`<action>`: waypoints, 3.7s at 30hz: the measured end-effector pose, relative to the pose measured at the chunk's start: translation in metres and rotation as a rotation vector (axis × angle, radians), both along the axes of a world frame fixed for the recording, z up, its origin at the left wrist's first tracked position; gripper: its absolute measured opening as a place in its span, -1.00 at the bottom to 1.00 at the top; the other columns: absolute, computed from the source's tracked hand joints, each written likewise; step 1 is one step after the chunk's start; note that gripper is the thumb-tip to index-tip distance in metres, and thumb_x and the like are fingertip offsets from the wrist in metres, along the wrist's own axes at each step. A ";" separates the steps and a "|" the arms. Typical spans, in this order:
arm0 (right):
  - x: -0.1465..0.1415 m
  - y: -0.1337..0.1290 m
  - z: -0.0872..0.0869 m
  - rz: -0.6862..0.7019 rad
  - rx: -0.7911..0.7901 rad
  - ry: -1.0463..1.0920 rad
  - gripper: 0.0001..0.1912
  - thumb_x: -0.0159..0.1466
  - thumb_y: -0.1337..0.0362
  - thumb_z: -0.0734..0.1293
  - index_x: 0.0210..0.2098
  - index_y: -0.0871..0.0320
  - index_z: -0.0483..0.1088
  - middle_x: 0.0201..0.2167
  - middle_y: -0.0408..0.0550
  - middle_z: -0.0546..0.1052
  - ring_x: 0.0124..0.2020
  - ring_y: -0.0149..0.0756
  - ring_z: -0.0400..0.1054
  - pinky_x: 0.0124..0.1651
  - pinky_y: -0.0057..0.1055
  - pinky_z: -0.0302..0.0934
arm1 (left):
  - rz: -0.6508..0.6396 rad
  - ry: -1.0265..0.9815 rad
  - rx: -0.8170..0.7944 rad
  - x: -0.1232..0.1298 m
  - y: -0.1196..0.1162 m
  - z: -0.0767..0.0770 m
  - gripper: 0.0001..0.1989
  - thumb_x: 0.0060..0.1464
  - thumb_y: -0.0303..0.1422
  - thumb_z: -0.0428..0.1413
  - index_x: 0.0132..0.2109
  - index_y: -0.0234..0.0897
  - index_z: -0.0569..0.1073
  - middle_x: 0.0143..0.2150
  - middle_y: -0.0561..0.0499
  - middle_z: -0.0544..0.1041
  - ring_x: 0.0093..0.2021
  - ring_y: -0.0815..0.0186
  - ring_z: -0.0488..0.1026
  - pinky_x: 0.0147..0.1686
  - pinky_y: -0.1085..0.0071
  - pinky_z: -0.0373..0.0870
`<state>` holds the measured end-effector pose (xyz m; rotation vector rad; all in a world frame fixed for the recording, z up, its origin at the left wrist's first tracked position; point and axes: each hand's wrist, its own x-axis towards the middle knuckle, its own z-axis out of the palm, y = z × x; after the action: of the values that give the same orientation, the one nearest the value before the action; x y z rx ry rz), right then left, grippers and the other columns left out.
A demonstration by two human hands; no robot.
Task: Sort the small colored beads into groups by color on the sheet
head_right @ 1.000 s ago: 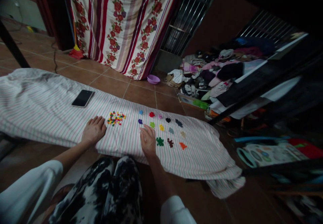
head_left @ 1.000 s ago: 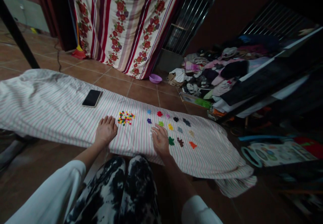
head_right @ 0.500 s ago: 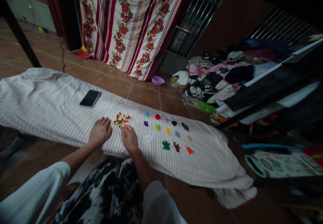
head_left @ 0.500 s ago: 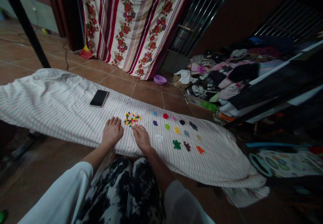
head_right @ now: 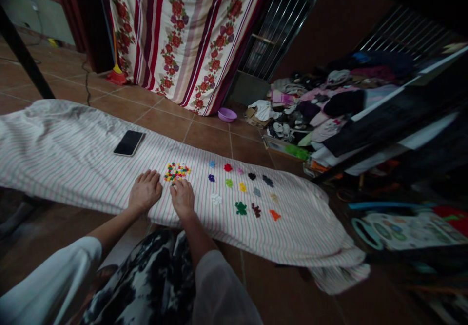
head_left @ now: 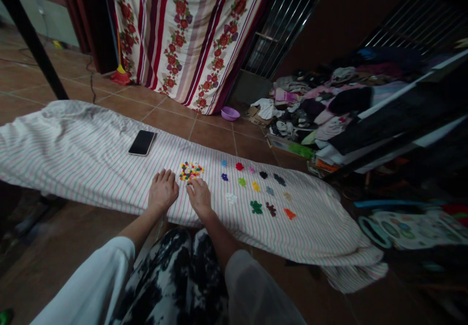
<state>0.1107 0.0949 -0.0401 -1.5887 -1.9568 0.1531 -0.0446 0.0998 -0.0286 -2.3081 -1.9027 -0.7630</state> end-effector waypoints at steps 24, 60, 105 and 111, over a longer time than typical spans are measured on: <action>0.004 -0.007 -0.009 -0.052 0.014 0.134 -0.72 0.31 0.40 0.22 -0.09 0.05 0.49 -0.20 -0.01 0.48 -0.11 -0.21 0.37 0.00 -0.29 0.30 | -0.009 0.020 0.019 -0.002 0.000 -0.002 -0.59 0.18 -0.36 -0.13 0.06 -0.39 0.46 0.15 -0.27 0.49 0.24 0.00 0.33 0.23 0.06 0.16; 0.144 -0.063 0.014 -0.186 0.213 0.296 -0.74 0.29 0.41 0.20 -0.21 0.08 0.52 -0.22 -0.02 0.47 -0.15 -0.26 0.41 -0.01 -0.33 0.33 | -0.026 0.146 0.035 -0.006 -0.001 0.002 -0.53 0.21 -0.33 -0.18 0.07 -0.51 0.47 0.14 -0.31 0.50 0.20 -0.04 0.37 0.18 0.06 0.28; 0.216 -0.067 -0.014 -0.286 0.115 0.007 -0.88 0.29 0.32 0.28 -0.27 0.09 0.48 -0.20 -0.01 0.56 -0.09 -0.13 0.34 0.04 -0.19 0.22 | -0.020 0.128 0.014 -0.007 0.000 0.000 -0.57 0.14 -0.31 -0.13 0.05 -0.36 0.46 0.12 -0.24 0.51 0.22 0.02 0.36 0.20 0.09 0.26; 0.216 -0.068 -0.013 -0.275 0.101 -0.014 -0.83 0.34 0.33 0.23 -0.30 0.10 0.45 -0.26 -0.02 0.53 -0.11 -0.15 0.32 0.03 -0.22 0.19 | -0.036 0.145 0.009 -0.007 -0.001 0.003 -0.55 0.17 -0.32 -0.16 0.04 -0.42 0.46 0.12 -0.29 0.50 0.21 -0.02 0.36 0.20 0.07 0.27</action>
<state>0.3266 0.0274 -0.0531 -1.7745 -1.7068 -0.0669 -0.0513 0.0983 -0.0260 -2.3282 -1.7979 -0.5882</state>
